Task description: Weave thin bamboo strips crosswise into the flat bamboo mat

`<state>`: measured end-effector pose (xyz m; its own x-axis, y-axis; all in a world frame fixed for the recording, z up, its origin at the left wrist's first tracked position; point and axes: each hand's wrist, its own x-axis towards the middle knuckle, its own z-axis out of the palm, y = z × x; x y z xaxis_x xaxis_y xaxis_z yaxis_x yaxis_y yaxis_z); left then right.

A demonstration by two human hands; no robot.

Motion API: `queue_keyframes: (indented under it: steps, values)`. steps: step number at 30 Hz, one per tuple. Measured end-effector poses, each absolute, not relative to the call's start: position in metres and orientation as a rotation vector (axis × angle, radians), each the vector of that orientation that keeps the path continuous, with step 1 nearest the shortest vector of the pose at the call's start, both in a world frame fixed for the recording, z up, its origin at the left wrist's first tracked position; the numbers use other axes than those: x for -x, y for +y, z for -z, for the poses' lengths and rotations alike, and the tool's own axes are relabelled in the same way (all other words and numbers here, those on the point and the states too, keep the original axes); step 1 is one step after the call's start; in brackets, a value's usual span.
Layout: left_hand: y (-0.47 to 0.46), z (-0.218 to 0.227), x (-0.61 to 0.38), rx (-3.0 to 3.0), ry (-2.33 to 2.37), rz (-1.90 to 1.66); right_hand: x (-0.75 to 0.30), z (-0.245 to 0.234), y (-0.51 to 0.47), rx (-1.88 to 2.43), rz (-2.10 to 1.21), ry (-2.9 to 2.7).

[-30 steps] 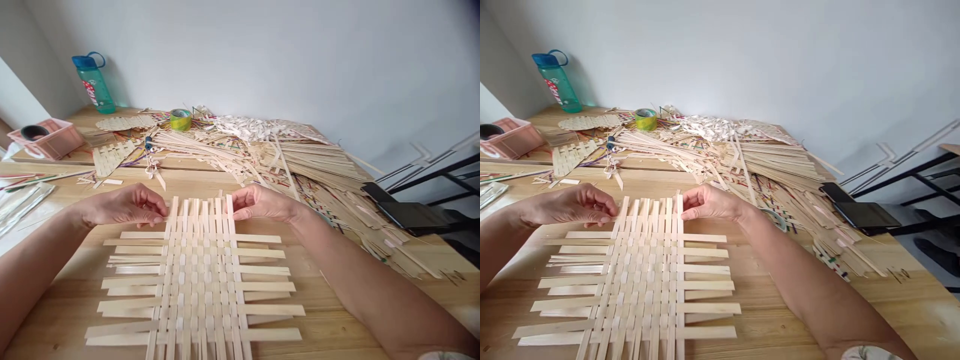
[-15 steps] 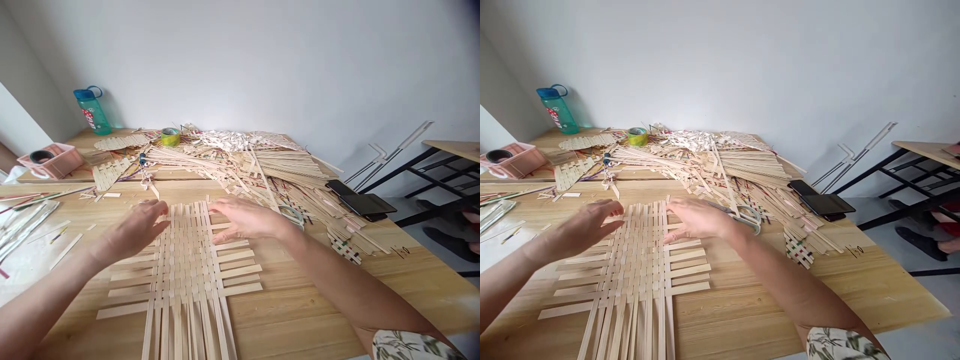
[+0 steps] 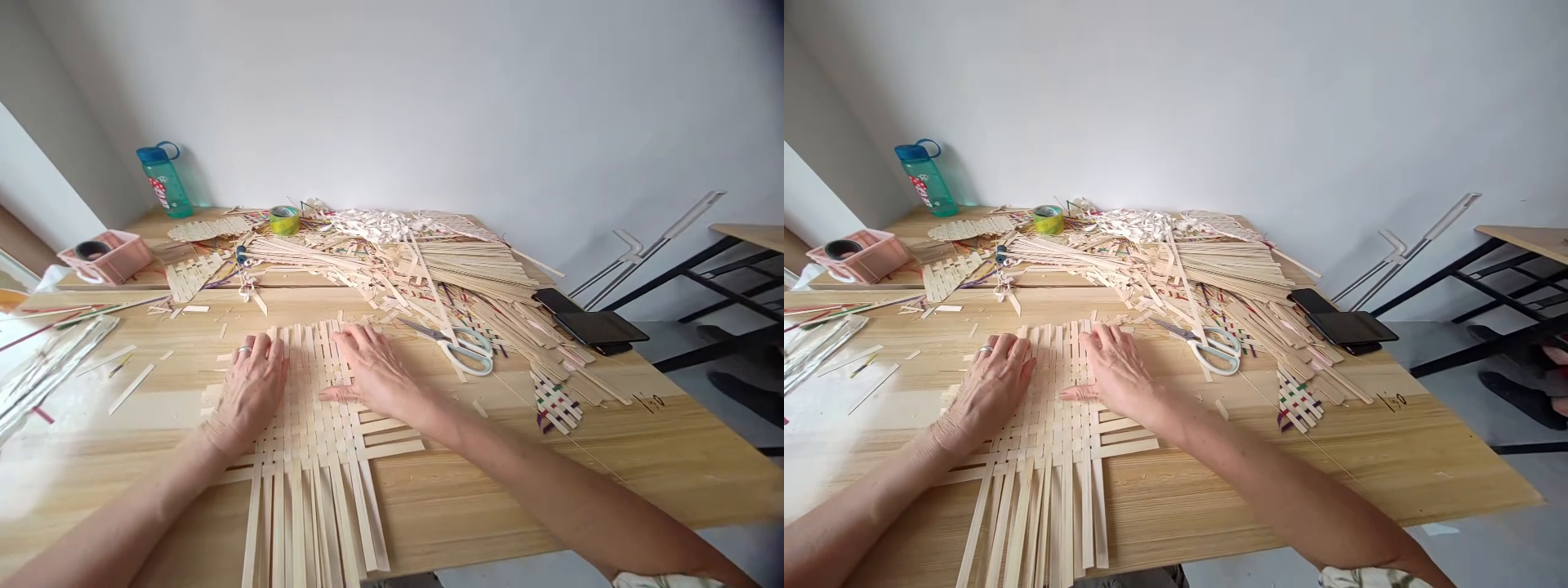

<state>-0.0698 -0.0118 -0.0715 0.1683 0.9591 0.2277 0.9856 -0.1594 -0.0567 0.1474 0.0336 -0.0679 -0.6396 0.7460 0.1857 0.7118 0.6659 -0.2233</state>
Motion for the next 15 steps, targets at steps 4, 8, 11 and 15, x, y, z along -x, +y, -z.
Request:
queue_keyframes:
  steps: [4, 8, 11, 15]
  values:
    - [-0.012, 0.076, 0.072, 2.258, -1.867, 0.279, -0.14, 0.073, 0.037, 1.232, -0.176, -2.547]
    - [-0.008, 0.078, 0.075, 2.229, -1.857, 0.319, -0.137, 0.08, 0.047, 1.249, -0.153, -2.514]
    - [-0.005, 0.08, 0.074, 2.214, -1.864, 0.302, -0.138, 0.085, 0.051, 1.216, -0.151, -2.484]
    - [-0.005, 0.078, 0.071, 2.182, -1.85, 0.242, -0.139, 0.086, 0.051, 1.198, -0.159, -2.473]
